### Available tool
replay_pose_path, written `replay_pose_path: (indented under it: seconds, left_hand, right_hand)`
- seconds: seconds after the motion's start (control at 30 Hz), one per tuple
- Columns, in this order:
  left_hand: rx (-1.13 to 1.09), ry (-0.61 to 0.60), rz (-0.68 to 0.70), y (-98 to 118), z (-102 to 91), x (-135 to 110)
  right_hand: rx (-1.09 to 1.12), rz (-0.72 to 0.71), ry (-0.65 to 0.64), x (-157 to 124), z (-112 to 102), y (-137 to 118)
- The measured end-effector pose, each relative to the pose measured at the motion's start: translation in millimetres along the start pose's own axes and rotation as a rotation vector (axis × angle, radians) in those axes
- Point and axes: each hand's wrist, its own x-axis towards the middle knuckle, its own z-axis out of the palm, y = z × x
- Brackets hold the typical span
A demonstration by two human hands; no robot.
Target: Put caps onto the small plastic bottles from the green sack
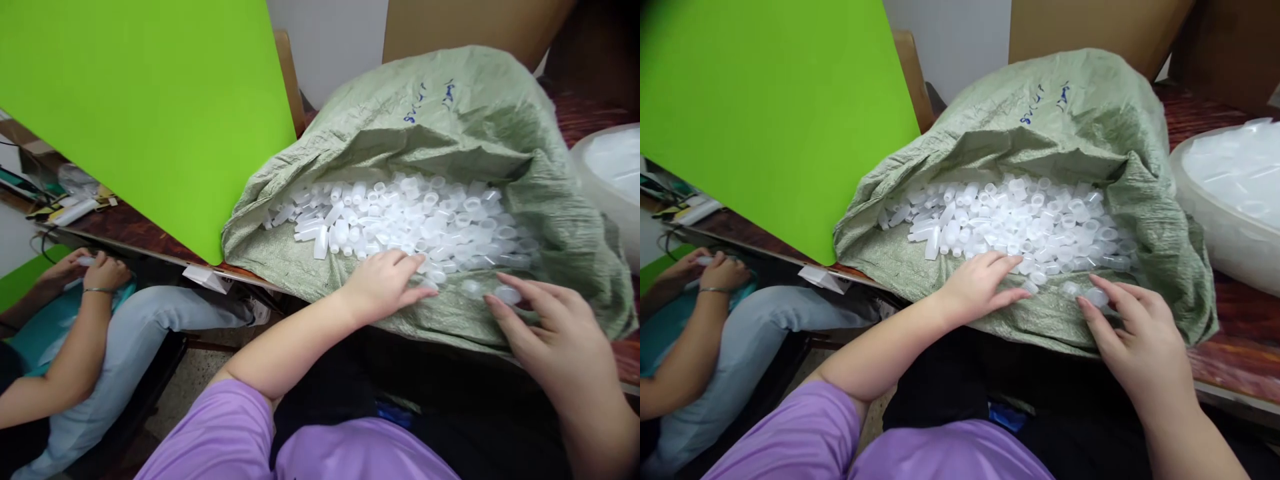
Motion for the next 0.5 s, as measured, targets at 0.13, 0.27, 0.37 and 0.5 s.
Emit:
replay_pose_path:
  seconds: [0.13,0.27,0.37,0.5]
  left_hand:
    - [0.050,0.118,-0.273,-39.9,-48.4,-2.2]
    - [0.434,0.088,-0.806,-102.5,-98.4,3.6]
    - [0.499,0.014,-0.952,-135.5,-119.3,3.7]
    - [0.361,-0.196,-0.869,-158.0,-131.4,-0.9]
  right_hand:
    - [-0.019,0.001,0.019,-2.5,2.8,-0.3]
    - [0.013,0.022,-0.004,-2.8,6.6,2.4]
    - [0.031,0.026,-0.004,-2.3,7.7,2.8]
    - [0.038,-0.034,0.029,-2.4,7.1,3.5]
